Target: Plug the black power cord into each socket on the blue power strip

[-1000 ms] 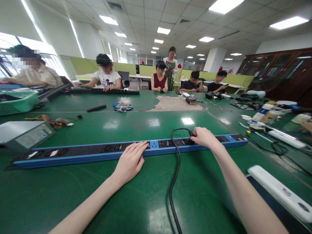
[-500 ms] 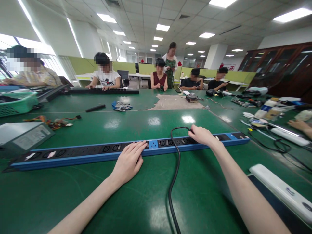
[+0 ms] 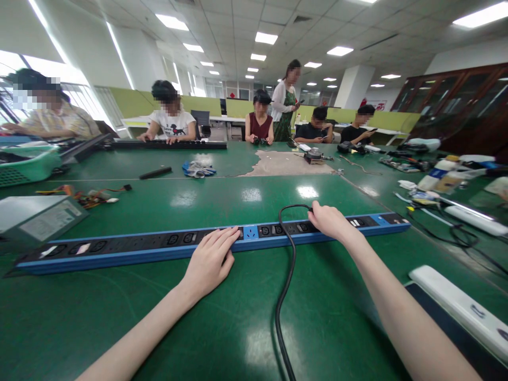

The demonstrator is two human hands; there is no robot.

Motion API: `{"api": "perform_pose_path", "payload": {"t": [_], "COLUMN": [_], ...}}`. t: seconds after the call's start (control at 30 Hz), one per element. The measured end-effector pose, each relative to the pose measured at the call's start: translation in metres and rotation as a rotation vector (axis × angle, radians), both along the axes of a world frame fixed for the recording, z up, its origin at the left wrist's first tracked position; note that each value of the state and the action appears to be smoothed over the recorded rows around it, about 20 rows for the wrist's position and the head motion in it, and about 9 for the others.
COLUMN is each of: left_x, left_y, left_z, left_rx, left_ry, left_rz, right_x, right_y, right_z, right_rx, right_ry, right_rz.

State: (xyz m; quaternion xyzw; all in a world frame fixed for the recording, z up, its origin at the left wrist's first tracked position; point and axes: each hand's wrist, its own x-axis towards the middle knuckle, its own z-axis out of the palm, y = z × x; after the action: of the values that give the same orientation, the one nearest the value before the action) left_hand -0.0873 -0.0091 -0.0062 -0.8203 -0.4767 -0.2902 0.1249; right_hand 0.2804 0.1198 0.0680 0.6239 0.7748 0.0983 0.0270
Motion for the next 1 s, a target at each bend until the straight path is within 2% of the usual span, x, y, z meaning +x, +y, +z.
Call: {"api": "perform_pose_path", "payload": {"t": [0.27, 0.4, 0.53, 0.67, 0.73, 0.8, 0.87, 1.0], "left_x": [0.0, 0.0, 0.0, -0.001, -0.001, -0.001, 0.0, 0.001], "left_y": [-0.001, -0.001, 0.0, 0.0, 0.0, -0.001, -0.001, -0.002], "left_z": [0.001, 0.001, 0.001, 0.0, 0.0, 0.0, 0.001, 0.002], "left_rx": [0.002, 0.003, 0.011, 0.001, 0.003, 0.006, 0.003, 0.002], "left_ry": [0.012, 0.011, 0.003, 0.011, 0.008, 0.007, 0.013, 0.019], "left_rz": [0.003, -0.005, -0.012, -0.013, -0.012, -0.013, -0.014, -0.017], "right_x": [0.008, 0.006, 0.008, 0.024, 0.038, 0.054, 0.069, 0.088], "right_y": [0.004, -0.001, -0.008, -0.016, -0.021, -0.026, -0.029, -0.025], "right_z": [0.001, 0.006, 0.027, 0.067, 0.085, 0.097, 0.101, 0.095], "right_rx": [-0.036, -0.04, 0.068, 0.283, 0.317, 0.279, 0.206, 0.065], "right_ry": [0.06, 0.053, 0.072, 0.182, 0.209, 0.218, 0.235, 0.274], "right_rz": [0.031, 0.003, -0.047, -0.143, -0.099, -0.014, 0.036, 0.025]}}
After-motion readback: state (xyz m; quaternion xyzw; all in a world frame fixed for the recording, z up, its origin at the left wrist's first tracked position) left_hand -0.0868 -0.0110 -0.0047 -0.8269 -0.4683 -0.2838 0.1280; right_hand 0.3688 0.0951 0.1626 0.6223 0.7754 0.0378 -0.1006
